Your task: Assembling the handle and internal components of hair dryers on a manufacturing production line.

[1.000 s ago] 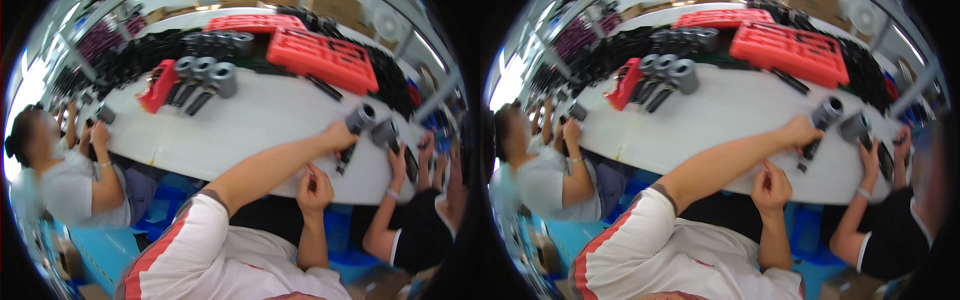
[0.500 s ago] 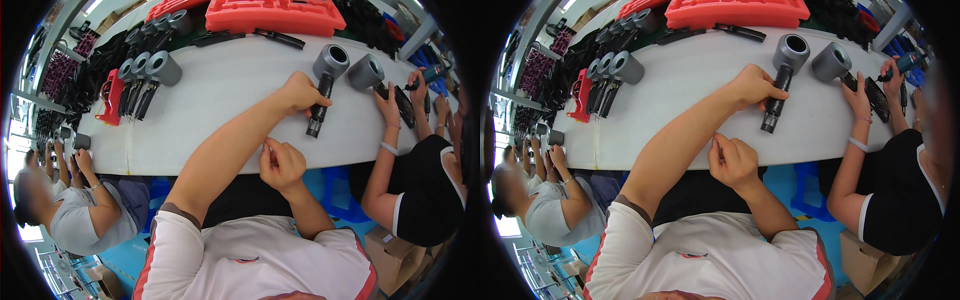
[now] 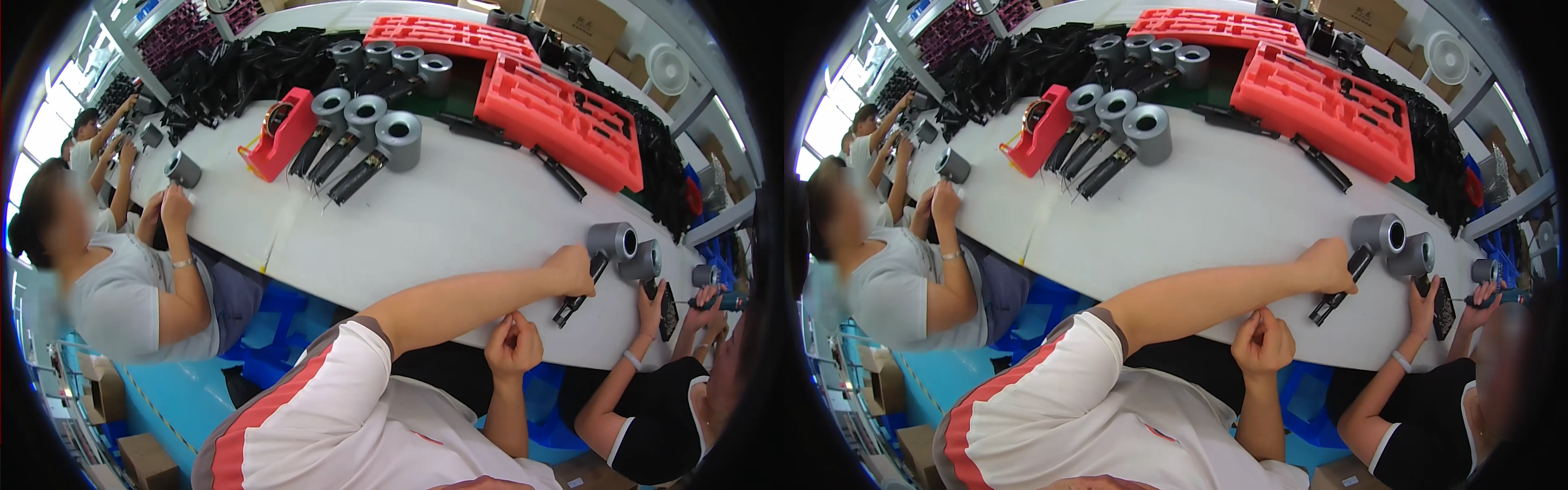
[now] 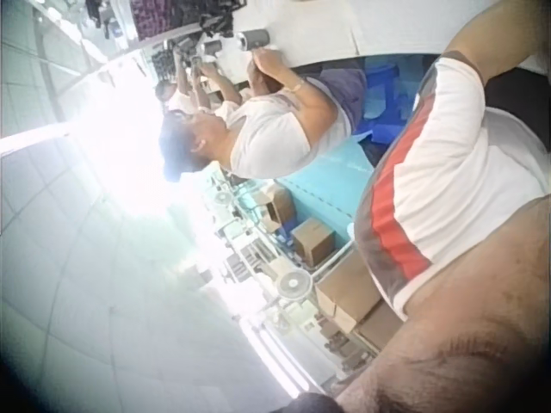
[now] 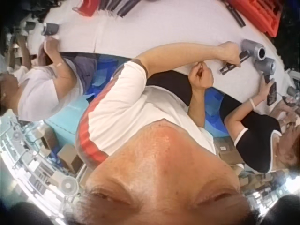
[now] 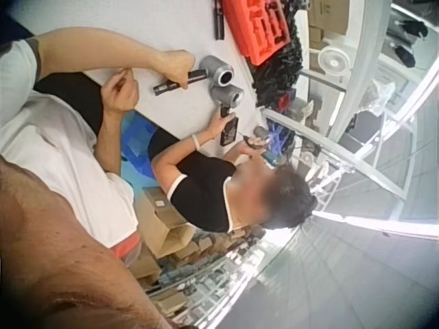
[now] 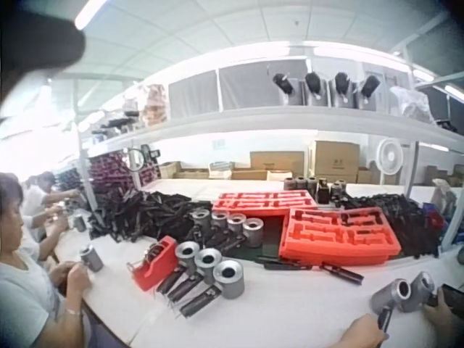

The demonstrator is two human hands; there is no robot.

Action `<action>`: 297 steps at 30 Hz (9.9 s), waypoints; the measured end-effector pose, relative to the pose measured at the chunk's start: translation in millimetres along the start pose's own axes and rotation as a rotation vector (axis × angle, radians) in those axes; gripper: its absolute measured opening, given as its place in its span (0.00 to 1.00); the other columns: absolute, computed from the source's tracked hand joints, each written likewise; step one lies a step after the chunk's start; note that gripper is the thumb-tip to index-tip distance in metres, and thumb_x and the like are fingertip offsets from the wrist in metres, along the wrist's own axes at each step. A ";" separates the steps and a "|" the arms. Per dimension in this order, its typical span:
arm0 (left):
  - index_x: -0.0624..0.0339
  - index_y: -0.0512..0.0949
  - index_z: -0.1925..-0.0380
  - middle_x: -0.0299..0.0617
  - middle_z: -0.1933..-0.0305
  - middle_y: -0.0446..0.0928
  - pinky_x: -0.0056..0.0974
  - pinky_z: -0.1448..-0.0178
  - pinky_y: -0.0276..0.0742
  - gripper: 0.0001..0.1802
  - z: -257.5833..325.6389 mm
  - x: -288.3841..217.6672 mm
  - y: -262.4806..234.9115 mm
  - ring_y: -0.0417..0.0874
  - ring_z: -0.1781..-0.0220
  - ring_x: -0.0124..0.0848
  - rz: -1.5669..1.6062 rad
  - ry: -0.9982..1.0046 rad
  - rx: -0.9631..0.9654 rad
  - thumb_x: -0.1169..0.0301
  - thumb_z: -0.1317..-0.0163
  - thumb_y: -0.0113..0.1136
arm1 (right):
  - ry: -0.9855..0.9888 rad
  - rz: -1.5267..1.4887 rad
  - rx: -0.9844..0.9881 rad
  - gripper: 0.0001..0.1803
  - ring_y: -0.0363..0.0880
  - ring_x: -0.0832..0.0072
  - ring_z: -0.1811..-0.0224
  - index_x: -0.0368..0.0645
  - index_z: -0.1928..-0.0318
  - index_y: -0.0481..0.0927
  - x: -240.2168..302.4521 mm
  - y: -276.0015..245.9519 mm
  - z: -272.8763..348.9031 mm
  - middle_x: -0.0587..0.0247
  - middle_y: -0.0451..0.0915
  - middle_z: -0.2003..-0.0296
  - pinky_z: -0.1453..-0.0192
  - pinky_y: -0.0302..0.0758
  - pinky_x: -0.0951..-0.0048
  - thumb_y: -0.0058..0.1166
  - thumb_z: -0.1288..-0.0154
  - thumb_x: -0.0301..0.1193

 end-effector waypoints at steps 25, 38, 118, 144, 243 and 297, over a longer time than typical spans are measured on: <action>0.71 0.84 0.64 0.61 0.61 0.84 0.49 0.48 0.83 0.27 41.2 -10.3 -40.6 0.86 0.54 0.53 -0.126 0.151 -0.140 0.53 0.43 0.76 | -0.016 0.057 0.058 0.08 0.66 0.73 0.87 0.35 0.61 0.85 4.5 4.9 -6.7 0.68 0.68 0.84 0.82 0.63 0.70 0.62 0.42 0.16; 0.75 0.73 0.39 0.51 0.48 0.77 0.47 0.45 0.75 0.31 179.0 125.6 -239.6 0.79 0.45 0.46 -1.103 -0.113 -0.792 0.68 0.40 0.68 | -0.078 -0.072 0.040 0.04 0.75 0.65 0.81 0.42 0.64 0.84 41.3 26.2 -184.7 0.59 0.76 0.79 0.78 0.70 0.64 0.65 0.39 0.21; 0.70 0.80 0.42 0.39 0.52 0.80 0.31 0.47 0.79 0.29 198.0 133.3 -176.1 0.82 0.53 0.26 0.114 0.229 -0.664 0.85 0.46 0.77 | 0.212 -0.464 0.312 0.13 0.84 0.74 0.69 0.39 0.53 0.89 36.6 98.9 -94.0 0.60 0.82 0.59 0.69 0.79 0.75 0.70 0.38 0.18; 0.69 0.77 0.35 0.53 0.47 0.76 0.38 0.52 0.84 0.32 189.0 127.8 -176.4 0.82 0.51 0.41 -0.208 0.414 -0.551 0.87 0.43 0.68 | 0.172 -0.475 0.299 0.11 0.77 0.72 0.74 0.39 0.58 0.89 30.6 106.8 -89.3 0.62 0.76 0.67 0.74 0.72 0.70 0.72 0.43 0.21; 0.70 0.86 0.58 0.40 0.66 0.87 0.28 0.65 0.78 0.13 177.7 131.4 -159.7 0.85 0.67 0.23 0.655 -0.210 0.000 0.74 0.40 0.74 | 0.064 -0.249 0.668 0.27 0.81 0.65 0.59 0.35 0.47 0.87 54.3 64.9 -87.3 0.49 0.78 0.44 0.61 0.83 0.69 0.74 0.52 0.18; 0.76 0.70 0.36 0.59 0.49 0.82 0.47 0.41 0.82 0.29 205.9 151.0 -155.5 0.86 0.50 0.44 1.043 0.030 -0.180 0.63 0.26 0.60 | 0.518 -0.621 0.565 0.08 0.74 0.78 0.74 0.37 0.55 0.87 70.6 37.2 -55.7 0.63 0.75 0.67 0.72 0.70 0.74 0.60 0.32 0.17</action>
Point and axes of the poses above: each hand's wrist, its own z-axis away from the middle knuckle, its own y-axis out of the palm, x = y × z, the point moved 3 cm from there along -z, towards the middle knuckle
